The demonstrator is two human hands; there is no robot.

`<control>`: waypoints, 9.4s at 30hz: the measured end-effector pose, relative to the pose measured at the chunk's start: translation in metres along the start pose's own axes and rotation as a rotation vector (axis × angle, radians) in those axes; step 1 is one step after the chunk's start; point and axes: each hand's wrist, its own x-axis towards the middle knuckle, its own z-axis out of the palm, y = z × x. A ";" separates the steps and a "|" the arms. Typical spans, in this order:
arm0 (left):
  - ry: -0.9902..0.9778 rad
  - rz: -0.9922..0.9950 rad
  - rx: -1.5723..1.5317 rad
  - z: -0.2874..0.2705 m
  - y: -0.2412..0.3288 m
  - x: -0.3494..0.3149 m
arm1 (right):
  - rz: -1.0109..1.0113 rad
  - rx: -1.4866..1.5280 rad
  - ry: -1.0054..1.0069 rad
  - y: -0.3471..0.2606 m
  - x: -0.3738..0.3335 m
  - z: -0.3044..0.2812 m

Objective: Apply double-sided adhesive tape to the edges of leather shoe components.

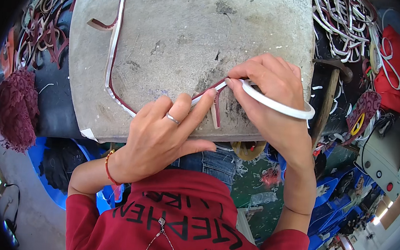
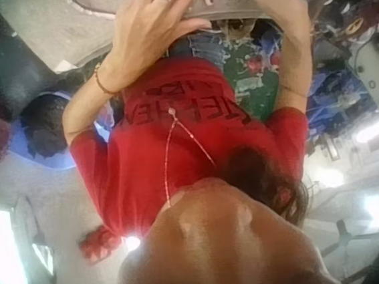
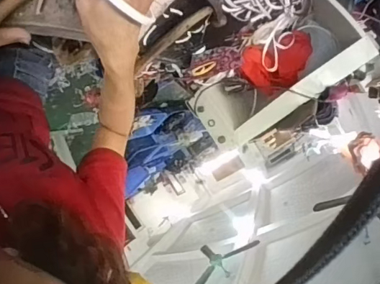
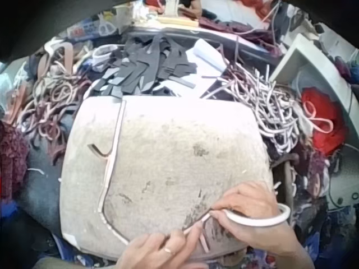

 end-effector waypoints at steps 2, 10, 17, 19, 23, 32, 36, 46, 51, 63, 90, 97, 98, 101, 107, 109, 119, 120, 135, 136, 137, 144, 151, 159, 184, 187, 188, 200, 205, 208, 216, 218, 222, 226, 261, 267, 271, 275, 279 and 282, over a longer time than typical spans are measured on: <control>0.014 -0.004 -0.051 0.001 -0.003 0.004 | -0.069 -0.208 0.066 -0.005 0.000 0.002; 0.076 -0.075 -0.128 0.012 0.016 0.020 | 0.298 -0.249 0.720 0.019 -0.020 -0.031; 0.157 -0.084 -0.495 0.004 0.014 0.042 | 0.541 -0.057 0.782 -0.013 -0.059 -0.031; 0.214 0.041 -0.291 0.003 0.004 0.045 | 0.471 0.094 0.612 -0.022 -0.056 -0.021; 0.149 0.081 -0.175 0.007 0.009 0.051 | 0.406 0.330 0.371 -0.022 -0.032 -0.006; 0.045 0.160 0.021 0.020 0.014 0.055 | 0.450 0.230 0.211 -0.008 -0.017 -0.002; 0.048 0.141 0.061 0.026 0.017 0.062 | 0.478 0.169 0.274 0.006 -0.035 -0.017; 0.065 0.110 0.143 0.024 0.025 0.071 | 0.229 -0.279 0.314 0.014 -0.035 0.003; 0.143 0.107 0.180 0.032 0.031 0.062 | 0.644 -0.254 0.732 0.037 -0.058 -0.026; 0.449 -0.098 -0.219 -0.028 -0.023 -0.039 | 0.511 0.058 0.634 -0.012 -0.045 -0.015; 0.742 -1.659 -0.590 0.110 0.022 -0.318 | -0.021 -0.013 0.056 -0.088 0.006 0.026; 0.173 -1.879 -0.811 0.305 0.014 -0.435 | -0.054 -0.127 0.061 -0.110 0.004 0.028; -0.098 -1.869 -0.710 0.311 0.012 -0.433 | -0.055 -0.141 0.057 -0.114 0.002 0.030; -0.107 -1.730 -0.786 0.350 0.006 -0.446 | -0.064 -0.174 0.072 -0.117 -0.001 0.028; -0.037 -1.597 -0.805 0.367 -0.016 -0.413 | 0.018 -0.228 0.126 -0.146 -0.005 0.045; 0.022 -1.589 -0.842 0.375 -0.019 -0.411 | 0.008 -0.212 0.140 -0.154 -0.005 0.049; 0.414 -1.651 -0.674 0.292 0.022 -0.433 | -0.023 -0.229 0.087 -0.163 -0.008 0.057; 0.339 -1.688 -0.626 0.272 0.023 -0.434 | -0.029 -0.244 0.073 -0.161 -0.009 0.055; -0.408 -1.679 -0.661 0.048 0.037 -0.415 | -0.084 0.030 0.058 -0.109 -0.019 0.050; -0.419 -1.690 -0.653 0.039 0.038 -0.411 | -0.080 0.051 0.046 -0.106 -0.018 0.051; -0.436 -1.645 -0.716 0.031 0.037 -0.407 | -0.074 0.061 0.039 -0.102 -0.018 0.051; -0.534 -1.540 -1.249 0.031 0.035 -0.415 | -0.059 0.090 0.036 -0.092 -0.022 0.045; -0.272 -1.499 -1.926 0.098 0.061 -0.420 | -0.061 0.092 0.044 -0.092 -0.019 0.041; -0.018 -1.414 -2.177 0.129 0.094 -0.438 | -0.032 0.105 0.040 -0.096 -0.023 0.038; 0.479 -1.952 -2.193 0.200 0.128 -0.366 | 0.086 0.253 -0.020 -0.093 -0.049 0.035; 0.455 -2.016 -2.096 0.209 0.128 -0.373 | 0.086 0.263 -0.022 -0.091 -0.048 0.035; 0.380 -2.046 -2.004 0.220 0.129 -0.382 | 0.081 0.263 -0.038 -0.091 -0.048 0.034; 0.027 -1.727 -1.883 0.106 0.121 -0.387 | 0.076 0.311 -0.107 -0.087 -0.050 0.039; -0.063 -1.587 -2.004 0.079 0.113 -0.397 | 0.071 0.357 -0.089 -0.083 -0.052 0.039; -0.191 -1.630 -1.877 0.072 0.110 -0.384 | 0.040 0.367 -0.071 -0.083 -0.053 0.039; -0.281 -1.626 -1.740 0.085 0.099 -0.372 | 0.069 0.348 -0.040 -0.080 -0.058 0.042; -0.354 -1.638 -1.668 0.073 0.084 -0.358 | 0.066 0.364 -0.029 -0.078 -0.060 0.040; -0.672 -1.337 -1.498 0.082 0.054 -0.364 | 0.068 0.409 0.006 -0.080 -0.065 0.033; -1.066 -0.884 -0.512 0.018 0.020 -0.362 | 0.100 0.551 0.078 -0.065 -0.058 0.023; 0.247 -0.433 0.113 0.001 0.012 -0.108 | -0.164 0.449 -0.587 -0.077 0.052 0.061; 0.319 -0.426 0.138 0.013 0.015 -0.110 | -0.263 0.385 -0.623 -0.079 0.055 0.060; 0.126 -0.287 0.247 -0.006 0.001 -0.104 | -0.264 0.190 -0.439 -0.092 0.044 0.061; 0.157 -0.289 0.175 0.001 0.002 -0.098 | -0.285 0.114 -0.383 -0.076 0.058 0.039; 0.232 -0.338 0.172 0.005 0.003 -0.085 | -0.372 0.120 -0.464 -0.067 0.064 0.039; 0.278 -0.354 0.166 0.007 0.001 -0.078 | -0.355 0.087 -0.461 -0.068 0.067 0.039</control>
